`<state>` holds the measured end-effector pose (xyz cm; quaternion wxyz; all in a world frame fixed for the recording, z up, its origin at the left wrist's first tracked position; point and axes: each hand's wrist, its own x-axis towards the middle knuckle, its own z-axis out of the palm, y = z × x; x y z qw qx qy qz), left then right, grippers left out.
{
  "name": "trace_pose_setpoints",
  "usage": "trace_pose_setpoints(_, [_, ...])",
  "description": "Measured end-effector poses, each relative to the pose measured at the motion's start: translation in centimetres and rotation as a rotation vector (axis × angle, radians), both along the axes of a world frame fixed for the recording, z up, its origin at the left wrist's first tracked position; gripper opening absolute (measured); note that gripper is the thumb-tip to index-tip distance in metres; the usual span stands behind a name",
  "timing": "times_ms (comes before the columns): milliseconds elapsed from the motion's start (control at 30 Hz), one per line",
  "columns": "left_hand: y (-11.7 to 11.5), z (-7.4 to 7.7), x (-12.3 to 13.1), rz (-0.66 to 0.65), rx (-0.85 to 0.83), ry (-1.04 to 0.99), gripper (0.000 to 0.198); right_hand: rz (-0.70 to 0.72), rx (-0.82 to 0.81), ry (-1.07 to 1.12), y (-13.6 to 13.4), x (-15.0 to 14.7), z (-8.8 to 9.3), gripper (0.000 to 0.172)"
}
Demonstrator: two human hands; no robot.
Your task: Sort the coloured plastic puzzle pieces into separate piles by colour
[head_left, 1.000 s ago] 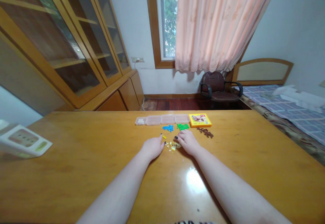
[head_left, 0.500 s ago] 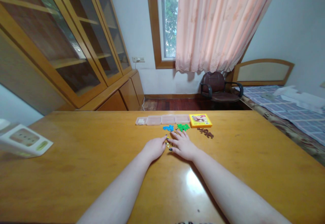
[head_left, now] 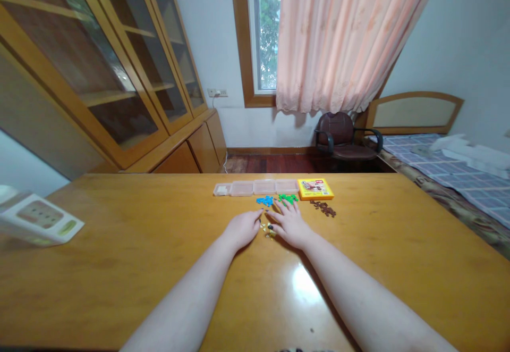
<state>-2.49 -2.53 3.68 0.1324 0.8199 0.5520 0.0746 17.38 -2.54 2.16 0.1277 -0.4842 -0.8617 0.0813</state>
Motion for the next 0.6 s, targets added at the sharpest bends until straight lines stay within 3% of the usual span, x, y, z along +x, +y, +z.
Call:
trace_pose_setpoints(133, [-0.1,0.4,-0.1,-0.032,-0.012,-0.012,0.038,0.000,-0.047,-0.030,0.2,0.0,-0.2,0.047])
trace_pose_setpoints(367, [-0.8,0.9,0.2,-0.208,-0.031,0.028,0.041,-0.188,0.021,0.143,0.8,0.9,0.0,0.038])
trace_pose_setpoints(600, [-0.9,1.4,0.0,-0.205,-0.030,0.116,0.041,-0.112,-0.030,0.199,0.9,1.0,0.1,0.036])
